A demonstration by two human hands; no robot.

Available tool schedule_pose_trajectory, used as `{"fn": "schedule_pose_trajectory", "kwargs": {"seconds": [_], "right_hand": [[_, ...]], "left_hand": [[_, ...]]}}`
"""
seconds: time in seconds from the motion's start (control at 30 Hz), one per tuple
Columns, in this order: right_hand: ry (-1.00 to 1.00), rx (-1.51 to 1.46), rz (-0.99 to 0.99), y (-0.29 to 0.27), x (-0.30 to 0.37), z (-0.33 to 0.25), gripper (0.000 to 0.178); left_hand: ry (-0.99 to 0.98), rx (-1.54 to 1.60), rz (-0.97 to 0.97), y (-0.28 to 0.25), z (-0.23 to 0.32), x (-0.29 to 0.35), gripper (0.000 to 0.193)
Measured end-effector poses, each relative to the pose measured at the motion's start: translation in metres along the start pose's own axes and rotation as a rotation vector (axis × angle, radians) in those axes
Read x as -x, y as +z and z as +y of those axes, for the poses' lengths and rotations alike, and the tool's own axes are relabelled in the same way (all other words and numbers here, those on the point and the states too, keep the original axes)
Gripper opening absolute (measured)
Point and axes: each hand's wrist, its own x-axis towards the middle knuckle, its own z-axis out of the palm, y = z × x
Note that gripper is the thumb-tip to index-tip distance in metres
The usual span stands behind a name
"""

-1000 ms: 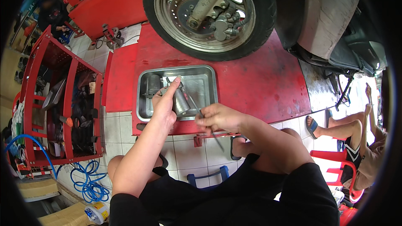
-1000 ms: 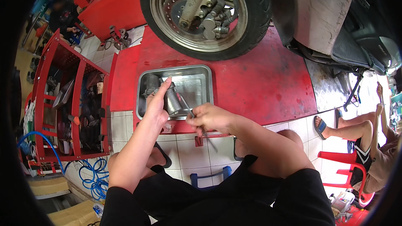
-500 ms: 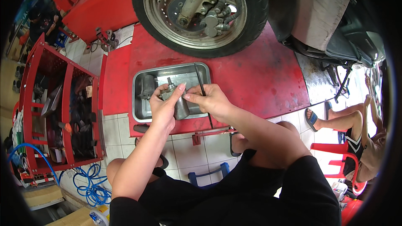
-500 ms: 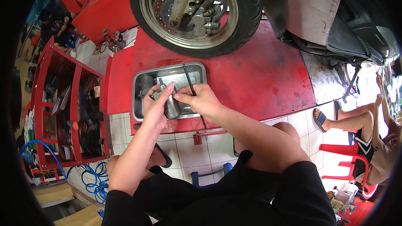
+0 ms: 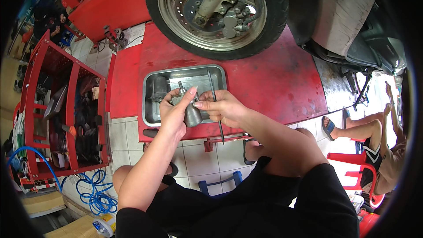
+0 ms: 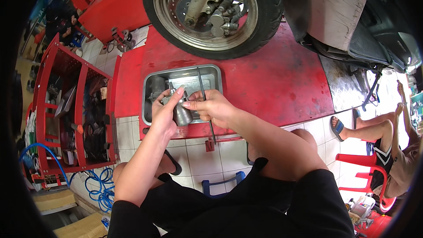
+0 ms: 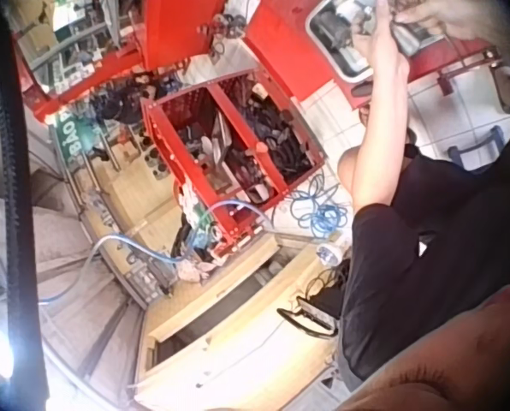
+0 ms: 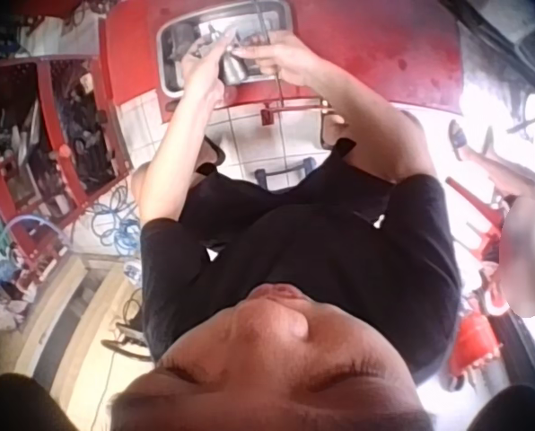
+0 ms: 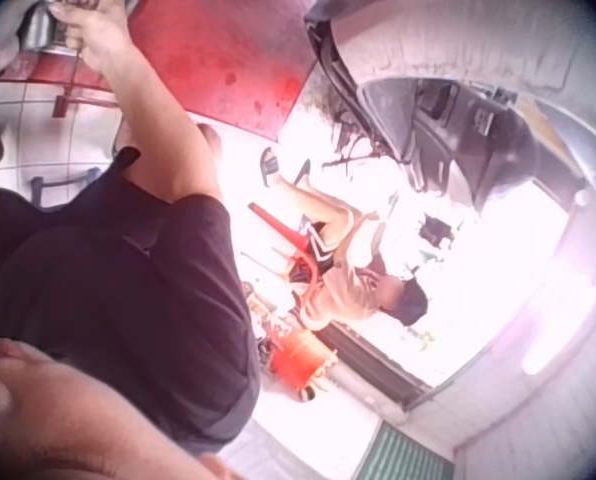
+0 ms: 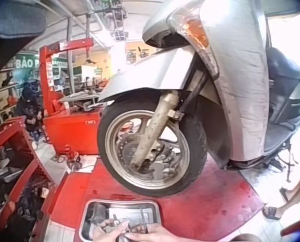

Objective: The person uses a screwdriver to disassemble a cylindrical motorcycle part, removing a small internal component and placing it into a metal tray. The person then continues to manipulate the main housing of the part.

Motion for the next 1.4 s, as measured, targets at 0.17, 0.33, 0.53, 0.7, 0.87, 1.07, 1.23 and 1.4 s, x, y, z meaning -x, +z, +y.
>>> {"fn": "schedule_pose_trajectory", "kwargs": {"seconds": [0.17,0.33,0.53,0.7,0.87,1.07,1.23,1.4], "right_hand": [[-0.03,-0.083,0.051,0.004,0.002,0.003,0.025],[-0.033,0.061,0.026,0.0,0.0,0.003,0.023],[-0.051,0.006,0.053,0.003,0.001,0.006,0.019],[0.019,0.156,0.136,-0.01,-0.007,0.005,0.024],[-0.007,1.211,0.361,-0.032,-0.014,0.01,0.026],[-0.015,1.446,0.352,-0.033,-0.008,-0.001,0.027],[-0.218,0.961,0.254,-0.025,-0.005,-0.018,0.037],[-0.17,0.658,0.145,0.01,0.006,0.003,0.06]], "left_hand": [[0.007,0.021,0.001,-0.004,-0.002,-0.006,0.065],[-0.003,0.005,0.009,-0.002,-0.003,-0.004,0.066],[-0.035,0.018,-0.003,-0.004,-0.007,-0.008,0.067],[-0.089,0.072,0.032,-0.009,-0.002,-0.016,0.06],[-0.086,0.044,0.058,-0.012,0.013,-0.019,0.044],[-0.137,0.095,0.034,-0.013,0.015,-0.017,0.044],[-0.276,0.275,0.037,-0.009,0.015,-0.016,0.04],[-0.198,0.385,-0.082,-0.011,0.004,-0.017,0.04]]}}
